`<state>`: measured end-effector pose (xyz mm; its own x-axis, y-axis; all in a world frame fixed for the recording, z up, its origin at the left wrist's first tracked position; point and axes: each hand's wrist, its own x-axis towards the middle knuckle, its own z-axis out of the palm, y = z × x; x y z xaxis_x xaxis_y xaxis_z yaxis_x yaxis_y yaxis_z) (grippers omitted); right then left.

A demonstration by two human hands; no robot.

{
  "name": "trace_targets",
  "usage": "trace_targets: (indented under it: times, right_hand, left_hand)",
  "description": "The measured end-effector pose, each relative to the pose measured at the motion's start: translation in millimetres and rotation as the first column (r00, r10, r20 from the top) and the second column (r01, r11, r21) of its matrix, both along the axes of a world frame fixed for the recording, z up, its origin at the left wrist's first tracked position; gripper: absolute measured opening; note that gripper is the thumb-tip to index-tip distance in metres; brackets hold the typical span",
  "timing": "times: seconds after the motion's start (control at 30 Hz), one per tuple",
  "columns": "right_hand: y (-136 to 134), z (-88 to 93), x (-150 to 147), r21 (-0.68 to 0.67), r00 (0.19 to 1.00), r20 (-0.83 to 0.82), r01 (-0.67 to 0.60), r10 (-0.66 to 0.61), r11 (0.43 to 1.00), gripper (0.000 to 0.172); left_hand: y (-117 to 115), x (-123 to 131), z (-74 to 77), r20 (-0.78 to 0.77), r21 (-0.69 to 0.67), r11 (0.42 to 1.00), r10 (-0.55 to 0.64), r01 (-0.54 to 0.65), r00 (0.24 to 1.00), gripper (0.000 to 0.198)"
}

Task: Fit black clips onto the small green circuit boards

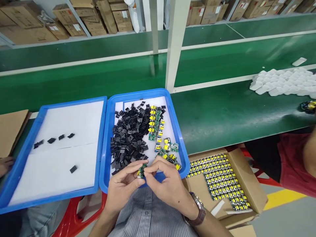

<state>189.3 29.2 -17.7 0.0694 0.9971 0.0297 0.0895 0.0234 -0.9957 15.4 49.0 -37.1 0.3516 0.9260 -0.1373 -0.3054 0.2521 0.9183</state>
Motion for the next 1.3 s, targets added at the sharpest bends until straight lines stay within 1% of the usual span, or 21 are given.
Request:
trace_targets:
  times: [0.17, 0.3, 0.37, 0.43, 0.47, 0.5, 0.57, 0.6, 0.67, 0.73, 0.83, 0.93, 1.07, 1.2, 1.3]
  right_hand:
    - [0, 1.8, 5, -0.036, 0.998, 0.056, -0.036, 0.038, 0.999, 0.016]
    - [2, 3.3, 10, -0.090, 0.993, 0.011, -0.118, 0.119, 0.989, 0.012]
    - [4, 3.1, 12, -0.128, 0.992, 0.002, -0.125, 0.126, 0.984, 0.012]
    - [6, 1.3, 14, -0.142, 0.995, 0.017, -0.091, 0.095, 0.986, 0.014]
    - [8, -0.3, 15, -0.147, 0.996, -0.009, -0.092, 0.092, 0.985, 0.013]
    - [9, -2.3, 16, -0.158, 0.992, -0.066, -0.119, 0.110, 0.980, 0.011]
    - [10, -7.2, 19, -0.192, 0.963, -0.220, -0.196, 0.153, 0.962, 0.006]
    - [11, -9.7, 20, -0.215, 0.948, -0.278, -0.216, 0.153, 0.952, 0.003]
    - [12, -13.8, 22, -0.268, 0.939, -0.327, -0.202, 0.108, 0.942, 0.002]
    - [11, -15.9, 24, -0.304, 0.931, -0.358, -0.183, 0.065, 0.935, 0.002]
    - [9, -14.7, 28, -0.298, 0.907, -0.414, -0.211, 0.073, 0.931, 0.004]
    - [5, -11.3, 31, -0.277, 0.912, -0.400, -0.218, 0.094, 0.936, 0.005]
    - [3, -9.6, 33, -0.291, 0.917, -0.383, -0.238, 0.116, 0.927, 0.005]
    - [0, -10.3, 33, -0.312, 0.926, -0.350, -0.256, 0.140, 0.915, 0.004]
    - [-2, -8.7, 33, -0.323, 0.955, -0.256, -0.231, 0.150, 0.918, 0.004]
  left_hand:
    - [2, -3, 0.2, -0.098, 0.083, 0.996, -0.012, 0.020, 0.995, 0.046]
    - [3, -3, 1.5, -0.163, 0.146, 0.988, -0.029, 0.053, 0.986, 0.047]
    - [2, -2, 1.3, -0.224, 0.203, 0.978, 0.003, 0.044, 0.974, 0.047]
    - [0, 1, 1.0, -0.268, 0.253, 0.967, 0.043, 0.027, 0.962, 0.047]
    - [-1, 2, 1.2, -0.275, 0.264, 0.964, 0.053, 0.023, 0.960, 0.047]
    - [-2, 3, 1.6, -0.273, 0.266, 0.964, 0.056, 0.020, 0.960, 0.047]
    - [-3, 5, 2.8, -0.282, 0.254, 0.967, 0.059, 0.015, 0.958, 0.046]
    - [-3, 6, 3.4, -0.300, 0.247, 0.969, 0.062, 0.015, 0.952, 0.045]
    - [-4, 7, 4.6, -0.357, 0.236, 0.971, 0.056, 0.032, 0.932, 0.045]
    - [-4, 7, 5.9, -0.414, 0.235, 0.969, 0.028, 0.076, 0.910, 0.045]
    - [-3, 7, 9.2, -0.450, 0.217, 0.967, -0.026, 0.137, 0.893, 0.048]
    - [-3, 8, 14.5, -0.447, 0.223, 0.967, -0.011, 0.124, 0.894, 0.046]
    - [-5, 11, 20.0, -0.416, 0.304, 0.947, 0.032, 0.105, 0.909, 0.041]
    - [-9, 13, 19.8, -0.421, 0.333, 0.938, 0.062, 0.091, 0.905, 0.043]
    - [-12, 14, 18.9, -0.426, 0.367, 0.927, 0.102, 0.069, 0.899, 0.046]
